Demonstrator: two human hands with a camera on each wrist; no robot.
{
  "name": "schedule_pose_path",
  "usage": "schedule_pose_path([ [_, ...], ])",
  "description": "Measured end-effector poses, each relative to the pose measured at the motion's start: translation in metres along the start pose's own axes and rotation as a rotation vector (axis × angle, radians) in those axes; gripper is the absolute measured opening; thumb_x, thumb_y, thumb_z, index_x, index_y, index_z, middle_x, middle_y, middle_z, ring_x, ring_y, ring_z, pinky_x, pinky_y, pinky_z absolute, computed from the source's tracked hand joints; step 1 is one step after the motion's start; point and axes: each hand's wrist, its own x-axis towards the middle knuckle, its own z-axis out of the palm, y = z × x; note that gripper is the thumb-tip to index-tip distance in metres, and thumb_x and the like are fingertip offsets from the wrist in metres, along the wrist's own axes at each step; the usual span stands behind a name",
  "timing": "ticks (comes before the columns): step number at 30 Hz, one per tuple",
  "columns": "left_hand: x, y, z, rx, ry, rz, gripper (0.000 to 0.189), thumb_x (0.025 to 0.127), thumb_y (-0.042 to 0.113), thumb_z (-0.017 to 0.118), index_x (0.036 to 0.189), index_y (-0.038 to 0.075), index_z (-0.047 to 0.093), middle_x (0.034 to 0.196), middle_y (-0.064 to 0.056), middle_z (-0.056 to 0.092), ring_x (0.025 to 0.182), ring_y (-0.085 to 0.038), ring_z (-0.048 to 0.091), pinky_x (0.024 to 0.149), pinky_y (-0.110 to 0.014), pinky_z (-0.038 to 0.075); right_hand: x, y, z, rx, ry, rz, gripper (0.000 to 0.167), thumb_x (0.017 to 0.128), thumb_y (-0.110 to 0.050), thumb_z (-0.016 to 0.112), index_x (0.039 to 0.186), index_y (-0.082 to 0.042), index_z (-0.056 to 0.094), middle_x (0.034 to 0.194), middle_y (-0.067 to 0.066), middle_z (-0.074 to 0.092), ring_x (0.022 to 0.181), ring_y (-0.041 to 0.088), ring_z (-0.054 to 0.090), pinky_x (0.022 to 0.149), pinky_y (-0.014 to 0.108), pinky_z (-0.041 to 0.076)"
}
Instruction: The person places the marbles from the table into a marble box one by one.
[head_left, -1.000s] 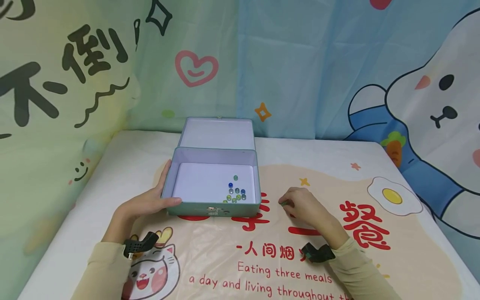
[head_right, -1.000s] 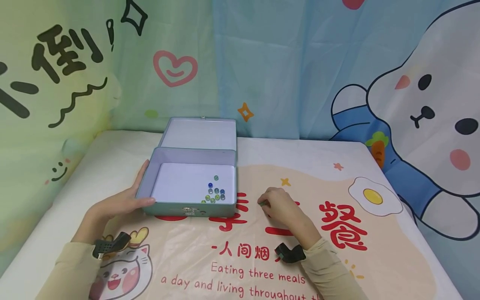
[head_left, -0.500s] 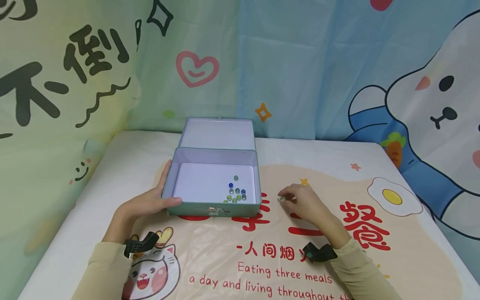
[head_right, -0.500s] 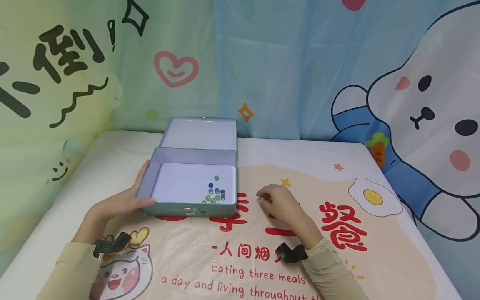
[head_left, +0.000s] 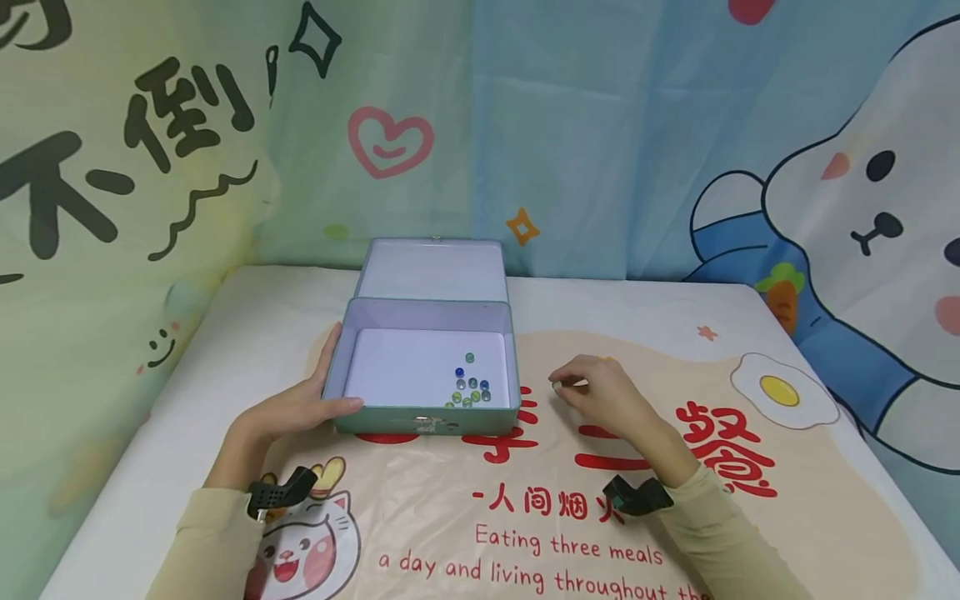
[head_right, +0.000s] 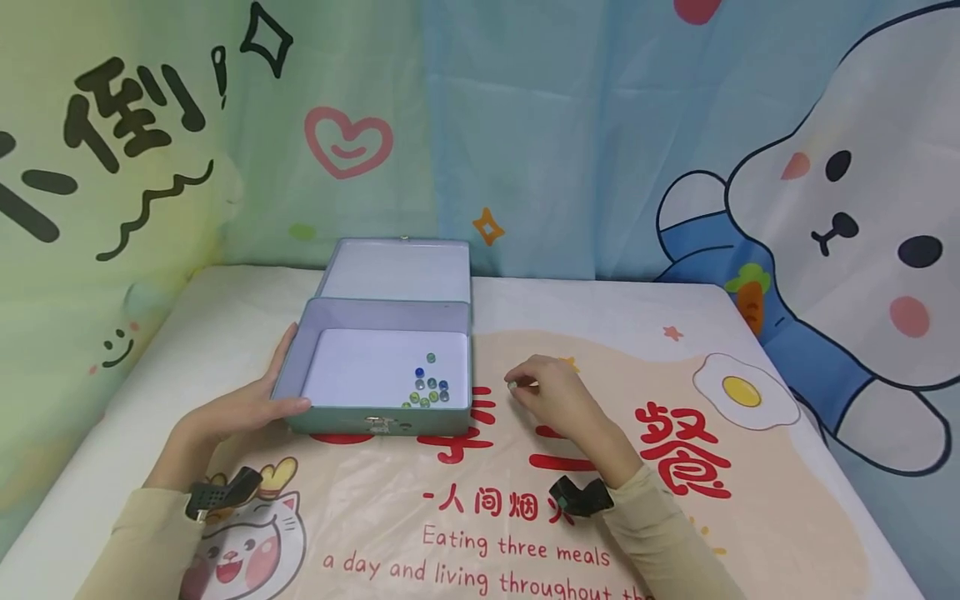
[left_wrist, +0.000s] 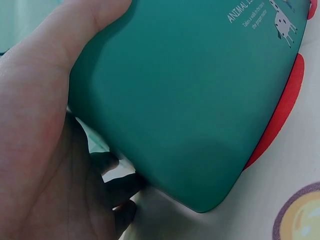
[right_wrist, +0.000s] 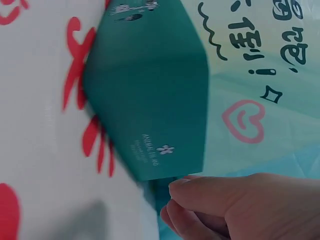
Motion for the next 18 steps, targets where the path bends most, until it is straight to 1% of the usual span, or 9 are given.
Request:
schedule_pose_path([
  [2,0.001,0.001,0.000,0.000,0.000,0.000,0.108,0.088,0.033,0.062,0.143,0.040,-0.030,0.158,-0.010,-0.021,0.143,-0.041,-0.003,0.108,-0.068,0.010,0.002,-0.002,-0.003,0.010,0.002,0.002,0.019,0.082,-0.005,0.071,0.101,-0.004,0.073,0.095,0.006,0.070,0.087,0.020,0.066,0.076,0.035,0.056],
  [5,0.002,0.001,0.001,0.002,-0.002,0.002,0.107,0.088,0.034,0.062,0.143,0.040,-0.030,0.158,-0.011,-0.021,0.143,-0.041,-0.002,0.108,-0.068,0.010,0.007,-0.007,-0.007,0.021,0.003,0.026,0.019,0.083,-0.008,0.071,0.103,-0.006,0.073,0.097,0.005,0.069,0.090,0.021,0.066,0.077,0.035,0.056],
  [7,0.003,0.001,0.001,0.006,-0.003,-0.002,0.107,0.088,0.034,0.062,0.143,0.041,-0.030,0.158,-0.011,-0.021,0.143,-0.042,-0.003,0.108,-0.068,0.010,0.011,-0.010,-0.009,0.021,0.004,0.032,0.019,0.085,-0.009,0.070,0.104,-0.008,0.073,0.099,0.005,0.069,0.092,0.021,0.066,0.078,0.036,0.056],
  [11,0.002,0.000,0.002,0.013,-0.001,-0.007,0.106,0.088,0.035,0.062,0.141,0.044,-0.030,0.157,-0.012,-0.021,0.143,-0.042,-0.003,0.108,-0.068,0.011,0.022,-0.017,-0.011,0.028,0.015,0.026,0.019,0.086,-0.011,0.069,0.104,-0.009,0.073,0.100,0.004,0.069,0.094,0.021,0.066,0.080,0.036,0.056],
  [16,0.000,0.000,0.000,0.013,0.002,-0.003,0.105,0.089,0.034,0.062,0.140,0.048,-0.029,0.157,-0.011,-0.021,0.143,-0.043,-0.001,0.108,-0.068,0.012,0.040,-0.031,-0.011,0.080,0.042,0.022,0.020,0.086,-0.012,0.069,0.106,-0.008,0.072,0.101,0.004,0.069,0.094,0.019,0.067,0.080,0.035,0.056],
  [18,-0.001,0.001,0.000,0.011,0.003,0.002,0.105,0.089,0.034,0.062,0.140,0.047,-0.029,0.157,-0.010,-0.021,0.143,-0.042,-0.002,0.108,-0.068,0.013,0.047,-0.038,-0.011,0.100,0.053,0.022,0.021,0.086,-0.011,0.069,0.106,-0.007,0.072,0.101,0.005,0.069,0.094,0.019,0.066,0.080,0.035,0.056],
])
